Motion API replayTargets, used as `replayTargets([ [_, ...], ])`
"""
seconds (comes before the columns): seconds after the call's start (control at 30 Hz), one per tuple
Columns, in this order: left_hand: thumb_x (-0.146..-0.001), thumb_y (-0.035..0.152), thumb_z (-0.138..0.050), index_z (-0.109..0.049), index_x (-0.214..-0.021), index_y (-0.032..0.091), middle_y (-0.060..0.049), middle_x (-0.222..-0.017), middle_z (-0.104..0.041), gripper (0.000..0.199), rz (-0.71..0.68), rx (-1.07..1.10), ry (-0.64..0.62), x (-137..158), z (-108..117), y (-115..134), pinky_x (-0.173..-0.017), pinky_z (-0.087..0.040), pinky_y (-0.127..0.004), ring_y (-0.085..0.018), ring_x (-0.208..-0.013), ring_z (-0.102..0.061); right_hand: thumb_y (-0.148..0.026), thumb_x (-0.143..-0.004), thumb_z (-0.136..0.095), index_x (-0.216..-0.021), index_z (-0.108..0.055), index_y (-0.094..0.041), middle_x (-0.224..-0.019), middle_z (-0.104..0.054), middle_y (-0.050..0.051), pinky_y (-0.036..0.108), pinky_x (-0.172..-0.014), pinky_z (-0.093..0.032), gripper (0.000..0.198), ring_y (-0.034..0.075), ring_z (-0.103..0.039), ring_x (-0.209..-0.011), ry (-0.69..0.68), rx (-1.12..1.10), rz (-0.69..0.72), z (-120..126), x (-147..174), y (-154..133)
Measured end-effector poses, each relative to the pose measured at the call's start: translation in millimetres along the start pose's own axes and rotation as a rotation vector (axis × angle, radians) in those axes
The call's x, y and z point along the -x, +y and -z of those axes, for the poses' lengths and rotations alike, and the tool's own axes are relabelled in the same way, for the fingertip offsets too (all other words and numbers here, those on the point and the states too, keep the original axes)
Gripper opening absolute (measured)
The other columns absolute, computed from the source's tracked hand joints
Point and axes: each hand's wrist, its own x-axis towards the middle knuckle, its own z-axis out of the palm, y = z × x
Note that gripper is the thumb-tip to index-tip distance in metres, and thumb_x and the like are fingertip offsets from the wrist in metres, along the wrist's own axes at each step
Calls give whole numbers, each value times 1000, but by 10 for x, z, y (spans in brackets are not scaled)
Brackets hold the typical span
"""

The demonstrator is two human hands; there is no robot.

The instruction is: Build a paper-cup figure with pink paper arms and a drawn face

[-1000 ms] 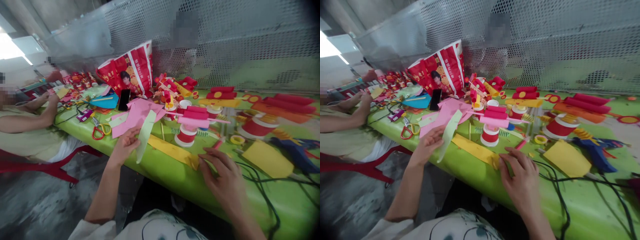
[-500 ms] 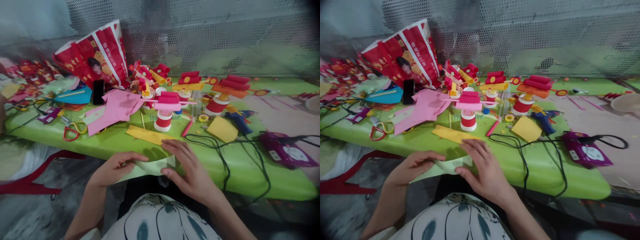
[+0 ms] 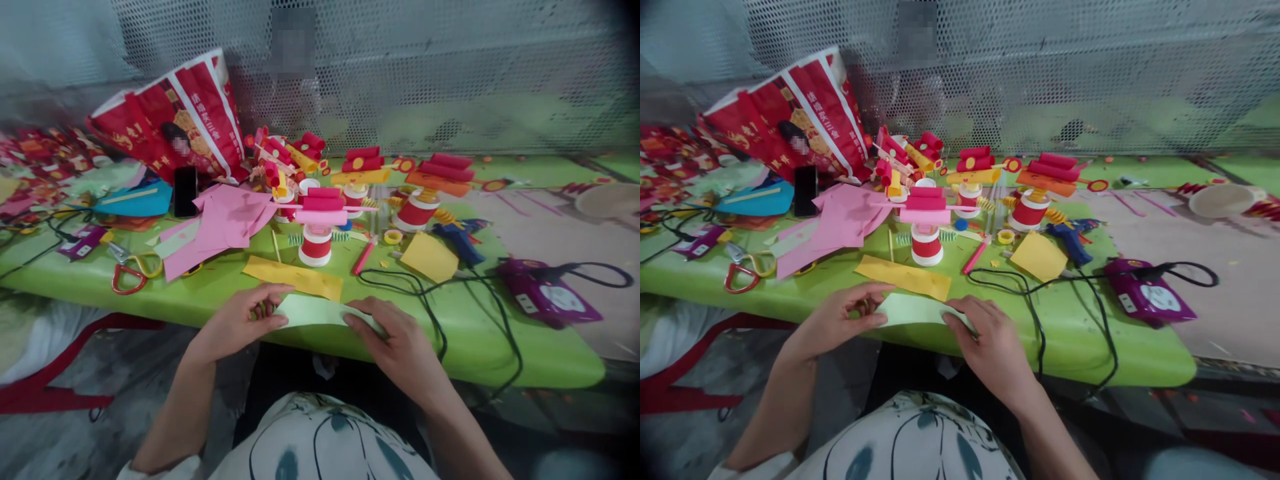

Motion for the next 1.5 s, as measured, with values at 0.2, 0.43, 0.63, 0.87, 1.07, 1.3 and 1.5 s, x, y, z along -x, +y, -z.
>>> replayTargets([
  [0.2,-100,36,-55,-56,-142,27,-9,-146,-61,43,-172,-640,276,-211,172,-180,-122,-31,-56,-30,-141,-48,-24,-100,-59,-96,-67,-20,-87,-75,2,32,-70,-43,10,16,-70,-75,60,145,102,-60,-53,146],
  [0.43,-101,41,-52,-51,-146,29,-8,-145,-63,47,-127,-666,48,-397,343,-277,-126,-9,-63,-29,-139,-52,-24,-100,-60,-96,-67,-20,-86,-75,1,31,-70,-44,10,16,-70,-75,80,164,115,-95,-35,215],
  [0.63,-100,37,-55,-61,-135,26,-8,-135,-69,38,-166,-567,73,-457,450,-216,-120,-30,-52,-27,-129,-59,-26,-100,-60,-97,-68,-21,-87,-76,1,30,-72,-49,10,16,-70,-77,78,87,80,-96,-34,273],
  [0.87,-99,39,-52,-71,-110,25,-4,-111,-76,26,-148,-613,144,-371,774,-224,-111,-39,-47,-24,-108,-67,-32,-101,-58,-97,-67,-21,-87,-75,2,30,-73,-51,14,17,-71,-78,74,74,7,-82,-12,303],
  [1.07,-97,33,-46,-71,-112,26,-4,-111,-78,30,42,-866,314,-280,1053,-254,-109,-36,-52,-27,-101,-69,-33,-102,-53,-110,-68,-21,-99,-79,5,36,-78,-52,21,23,-75,-87,116,277,-9,-81,-10,388],
  [1.3,-95,26,-46,-68,-110,27,-9,-106,-78,27,80,-1076,490,-244,1070,-436,-111,-31,-61,-32,-103,-70,-32,-102,-52,-108,-69,-19,-96,-79,5,36,-75,-49,23,22,-75,-85,98,387,57,-12,-29,517],
  [1.5,-97,30,-49,-68,-116,27,-11,-119,-73,28,93,-1071,560,-234,976,-406,-115,-26,-65,-35,-112,-66,-33,-102,-52,-106,-71,-18,-94,-79,6,35,-76,-47,24,22,-75,-86,78,388,99,12,-104,516],
])
